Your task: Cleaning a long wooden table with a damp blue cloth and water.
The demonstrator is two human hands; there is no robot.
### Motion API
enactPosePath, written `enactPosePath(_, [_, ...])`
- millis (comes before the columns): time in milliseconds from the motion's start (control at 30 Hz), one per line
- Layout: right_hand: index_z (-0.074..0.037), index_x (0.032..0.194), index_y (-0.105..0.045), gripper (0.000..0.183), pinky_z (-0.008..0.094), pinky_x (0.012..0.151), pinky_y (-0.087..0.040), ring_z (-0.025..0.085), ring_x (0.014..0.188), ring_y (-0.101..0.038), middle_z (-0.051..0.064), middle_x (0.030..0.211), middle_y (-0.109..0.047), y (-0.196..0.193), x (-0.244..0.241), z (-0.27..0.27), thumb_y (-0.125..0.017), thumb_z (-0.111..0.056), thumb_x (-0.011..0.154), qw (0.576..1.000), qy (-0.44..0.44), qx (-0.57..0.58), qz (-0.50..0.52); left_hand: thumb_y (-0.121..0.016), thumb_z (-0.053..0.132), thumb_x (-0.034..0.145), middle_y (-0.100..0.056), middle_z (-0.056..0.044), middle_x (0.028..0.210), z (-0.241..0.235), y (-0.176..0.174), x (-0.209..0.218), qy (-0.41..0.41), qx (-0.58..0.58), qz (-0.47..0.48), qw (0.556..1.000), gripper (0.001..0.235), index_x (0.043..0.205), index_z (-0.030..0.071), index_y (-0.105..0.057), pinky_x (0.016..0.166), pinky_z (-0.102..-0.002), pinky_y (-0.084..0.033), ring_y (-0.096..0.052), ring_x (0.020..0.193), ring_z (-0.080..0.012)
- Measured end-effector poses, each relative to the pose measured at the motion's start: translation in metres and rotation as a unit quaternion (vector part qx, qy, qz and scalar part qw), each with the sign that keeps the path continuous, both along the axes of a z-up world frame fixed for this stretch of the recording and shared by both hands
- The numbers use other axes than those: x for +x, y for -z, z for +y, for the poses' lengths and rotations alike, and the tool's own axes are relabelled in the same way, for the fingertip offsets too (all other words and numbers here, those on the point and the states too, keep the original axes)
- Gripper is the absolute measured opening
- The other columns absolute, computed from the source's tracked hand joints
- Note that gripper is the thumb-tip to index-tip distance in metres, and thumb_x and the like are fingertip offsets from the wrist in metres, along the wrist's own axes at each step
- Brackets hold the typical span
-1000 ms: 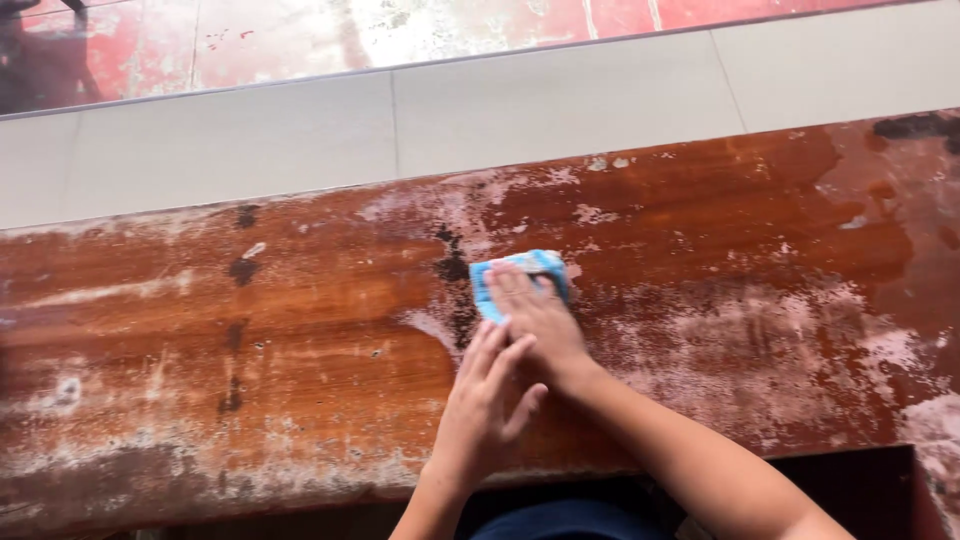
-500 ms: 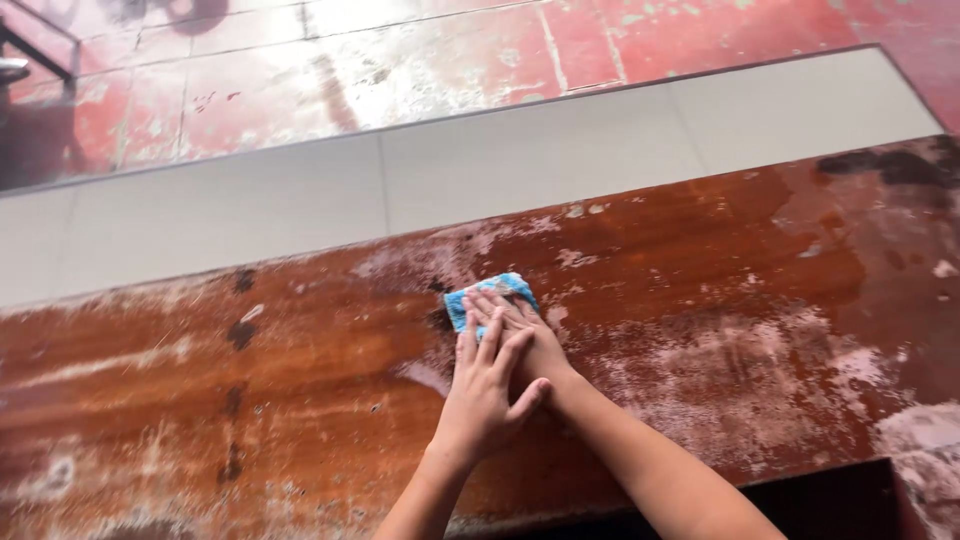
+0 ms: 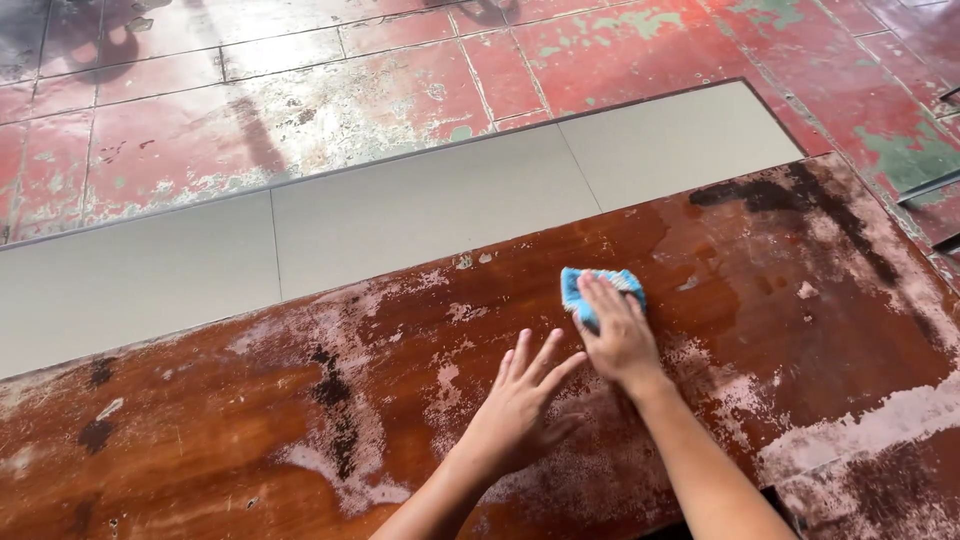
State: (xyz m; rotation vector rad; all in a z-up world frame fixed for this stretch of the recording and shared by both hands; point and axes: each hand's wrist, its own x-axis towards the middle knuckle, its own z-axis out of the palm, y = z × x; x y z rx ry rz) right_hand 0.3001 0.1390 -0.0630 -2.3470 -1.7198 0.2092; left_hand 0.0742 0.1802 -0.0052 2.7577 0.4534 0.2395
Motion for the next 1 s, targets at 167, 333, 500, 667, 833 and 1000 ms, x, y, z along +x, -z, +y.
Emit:
enactPosePath(167, [-0.023, 0.162, -0.017, 0.067, 0.047, 0.127, -0.005, 0.014, 0.158, -0.011, -0.005, 0.172, -0.012, 0.003, 0.004, 0.051, -0.026, -0.051, 0.103, 0.995, 0.071, -0.038, 0.049, -0.063, 0.048, 0.099, -0.007, -0.014, 0.171, 0.011, -0.009, -0.063, -0.078, -0.116, -0.008, 0.990, 0.077, 0.162, 0.022, -0.028, 0.117, -0.061, -0.012, -0.002, 0.155, -0.0421])
enactPosePath(333, [-0.018, 0.163, -0.011, 0.073, 0.048, 0.123, -0.003, 0.018, 0.156, -0.007, 0.000, 0.171, -0.007, -0.010, -0.108, 0.097, -0.027, -0.054, 0.102, 0.997, -0.054, -0.040, 0.033, -0.072, 0.043, 0.089, -0.013, -0.019, 0.167, 0.018, -0.004, -0.139, -0.284, -0.177, -0.055, 0.941, 0.078, 0.154, 0.020, -0.036, 0.118, -0.059, -0.023, -0.006, 0.150, -0.0528])
enactPosePath(500, [-0.014, 0.164, -0.017, 0.076, 0.049, 0.125, -0.009, 0.022, 0.157, -0.012, 0.005, 0.172, -0.013, -0.019, -0.229, 0.138, -0.035, -0.051, 0.100, 0.987, -0.158, 0.001, 0.014, -0.071, 0.037, 0.092, -0.017, -0.022, 0.169, 0.020, -0.020, -0.207, -0.337, -0.188, -0.150, 0.910, 0.075, 0.155, 0.014, -0.036, 0.118, -0.059, -0.026, -0.009, 0.152, -0.0564])
enactPosePath(667, [-0.011, 0.163, -0.015, 0.075, 0.050, 0.125, -0.008, 0.024, 0.158, -0.011, 0.007, 0.171, -0.013, -0.008, -0.328, 0.176, -0.038, -0.050, 0.103, 0.975, -0.223, -0.010, 0.017, -0.071, 0.039, 0.093, -0.019, -0.024, 0.167, 0.028, -0.020, -0.266, -0.375, -0.147, -0.166, 0.900, 0.075, 0.154, 0.012, -0.037, 0.120, -0.059, -0.021, -0.008, 0.153, -0.0560])
enactPosePath(833, [-0.013, 0.164, -0.010, 0.080, 0.047, 0.126, -0.004, 0.022, 0.157, -0.009, 0.007, 0.172, -0.011, -0.003, -0.391, 0.202, -0.046, -0.043, 0.099, 0.946, -0.320, 0.012, -0.044, -0.067, 0.042, 0.095, -0.020, -0.029, 0.166, 0.048, -0.013, -0.282, -0.386, -0.141, -0.192, 0.891, 0.077, 0.157, 0.008, -0.036, 0.122, -0.058, -0.018, -0.010, 0.154, -0.0545])
enactPosePath(1000, [-0.020, 0.164, -0.013, 0.076, 0.047, 0.127, -0.004, 0.016, 0.159, -0.011, -0.001, 0.172, -0.014, -0.015, -0.365, 0.193, -0.047, -0.042, 0.100, 0.918, -0.397, 0.018, 0.008, -0.068, 0.042, 0.095, -0.017, -0.034, 0.164, 0.050, -0.023, -0.262, -0.382, -0.120, -0.191, 0.896, 0.073, 0.153, 0.007, -0.040, 0.120, -0.056, -0.024, -0.014, 0.153, -0.0536])
